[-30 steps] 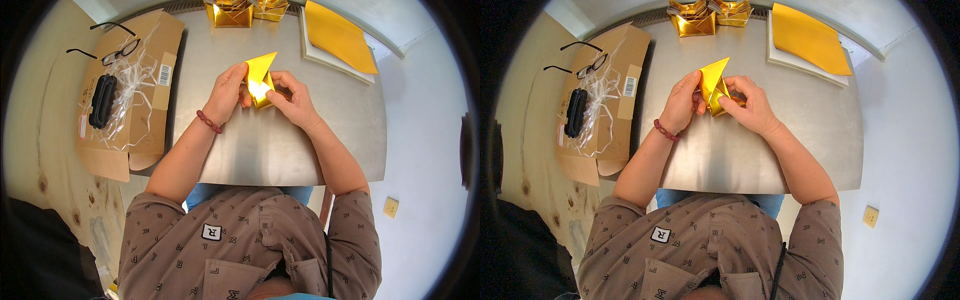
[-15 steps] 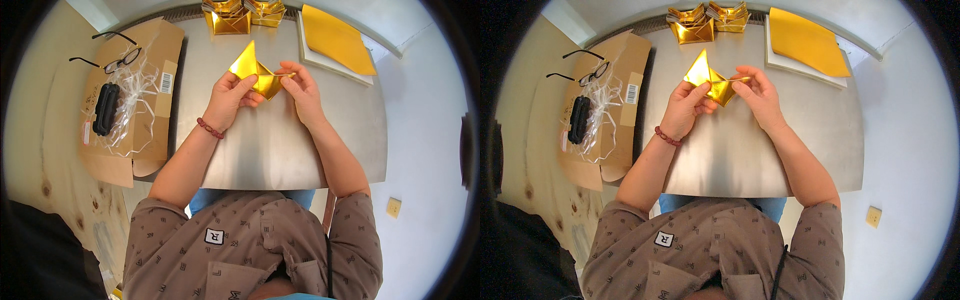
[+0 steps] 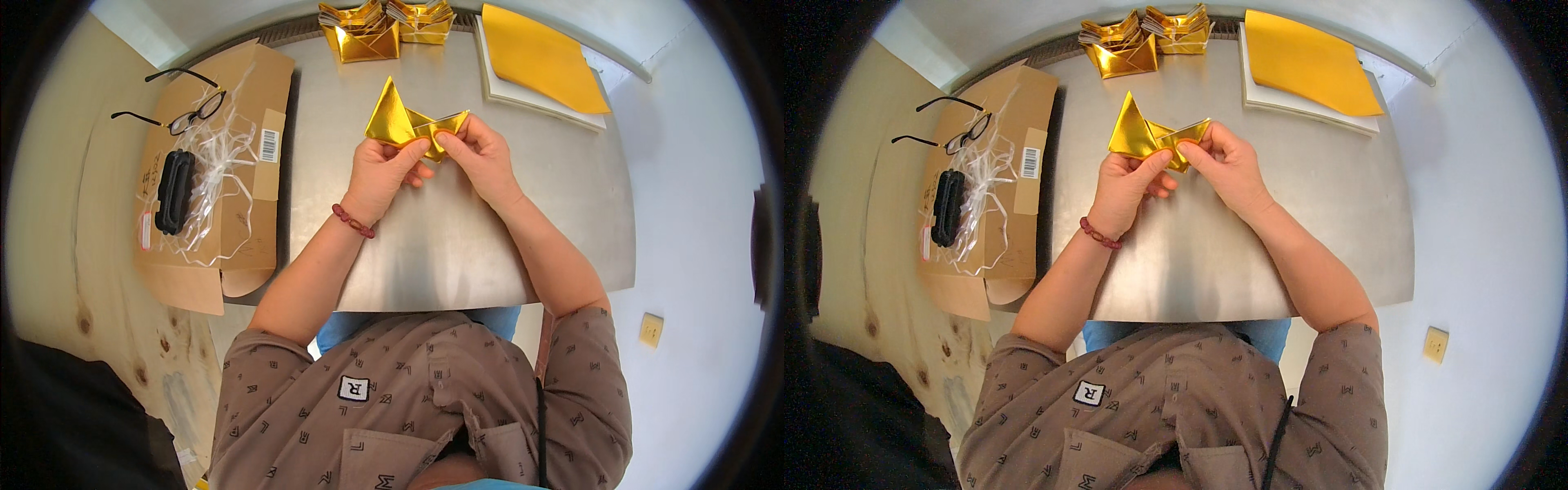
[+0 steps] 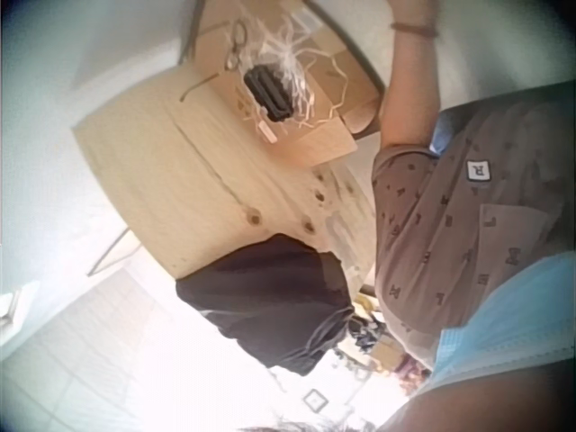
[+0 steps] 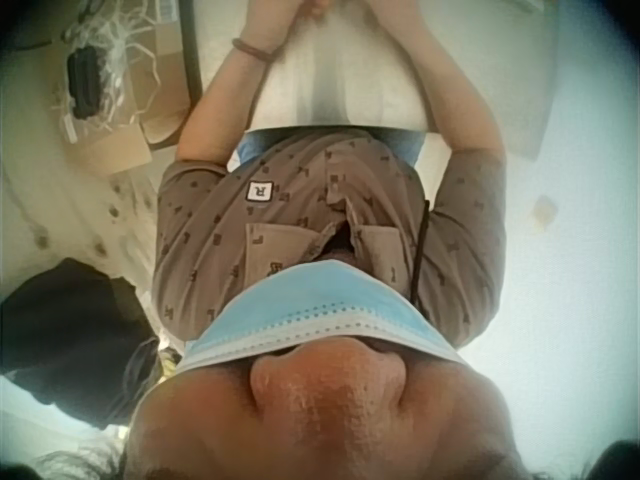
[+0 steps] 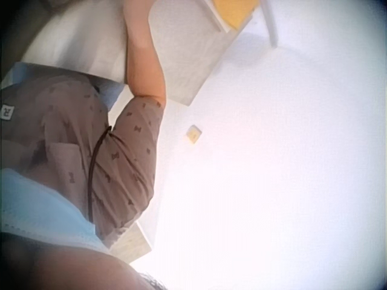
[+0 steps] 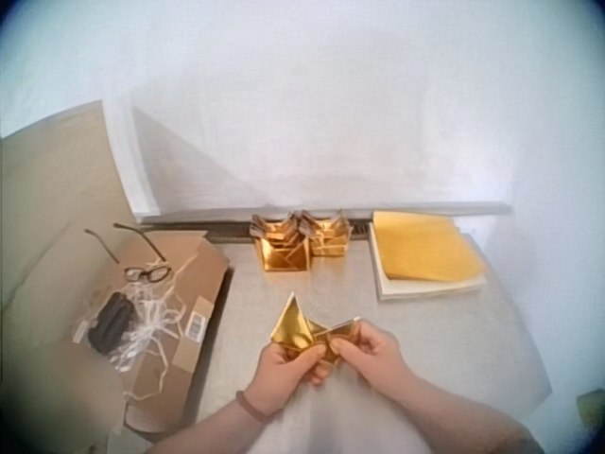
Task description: The person folds a gold-colored sheet of paper by hand into a small origami shape. They make several precise creases, fold the corners inward, and tuck flaps to form a compact object, then place it on the table with other finished pieces.
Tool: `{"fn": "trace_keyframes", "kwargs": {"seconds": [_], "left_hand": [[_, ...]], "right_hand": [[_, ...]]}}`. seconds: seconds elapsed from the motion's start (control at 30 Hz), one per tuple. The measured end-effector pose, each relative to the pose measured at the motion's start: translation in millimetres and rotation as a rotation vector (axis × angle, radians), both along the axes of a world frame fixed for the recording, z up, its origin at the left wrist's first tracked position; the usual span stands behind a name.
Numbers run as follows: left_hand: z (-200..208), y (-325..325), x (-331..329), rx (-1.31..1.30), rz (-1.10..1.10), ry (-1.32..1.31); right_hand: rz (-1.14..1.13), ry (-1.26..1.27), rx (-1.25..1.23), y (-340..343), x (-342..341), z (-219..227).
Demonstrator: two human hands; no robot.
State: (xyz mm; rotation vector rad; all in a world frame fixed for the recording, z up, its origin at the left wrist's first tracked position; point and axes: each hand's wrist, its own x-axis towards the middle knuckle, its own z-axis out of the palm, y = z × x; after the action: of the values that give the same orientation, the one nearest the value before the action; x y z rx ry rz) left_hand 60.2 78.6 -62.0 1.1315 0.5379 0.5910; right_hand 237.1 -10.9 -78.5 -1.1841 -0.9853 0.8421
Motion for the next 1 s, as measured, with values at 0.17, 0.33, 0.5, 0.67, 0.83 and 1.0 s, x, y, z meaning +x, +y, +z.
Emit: {"fn": "trace_keyframes", "kwargs": {"seconds": [0.17,0.33,0.5,0.67,0.83,1.0], "left_hand": [[-1.7,-4.1,3.3,0.056,0.002,0.038],[-3.9,-1.0,3.6,0.123,-0.014,0.070],[-1.2,-4.4,3.6,0.018,-0.008,0.036],[0.1,-5.7,3.5,0.000,0.008,0.027],[-1.5,-4.8,3.2,0.001,0.001,0.049],[0.1,-4.2,3.9,0.011,-0.038,0.052]], "right_hand": [[-0.045,-0.001,-0.017,3.1,-3.0,-1.0],[-0.031,-0.012,-0.048,0.6,-5.7,6.3],[-0.023,-0.032,-0.025,2.8,-6.0,8.1],[-0.048,0.012,-0.053,2.0,-5.7,6.3],[-0.056,0.101,-0.054,1.8,-2.5,7.2],[-0.070,0.085,-0.032,4.3,-1.4,3.7]]}}
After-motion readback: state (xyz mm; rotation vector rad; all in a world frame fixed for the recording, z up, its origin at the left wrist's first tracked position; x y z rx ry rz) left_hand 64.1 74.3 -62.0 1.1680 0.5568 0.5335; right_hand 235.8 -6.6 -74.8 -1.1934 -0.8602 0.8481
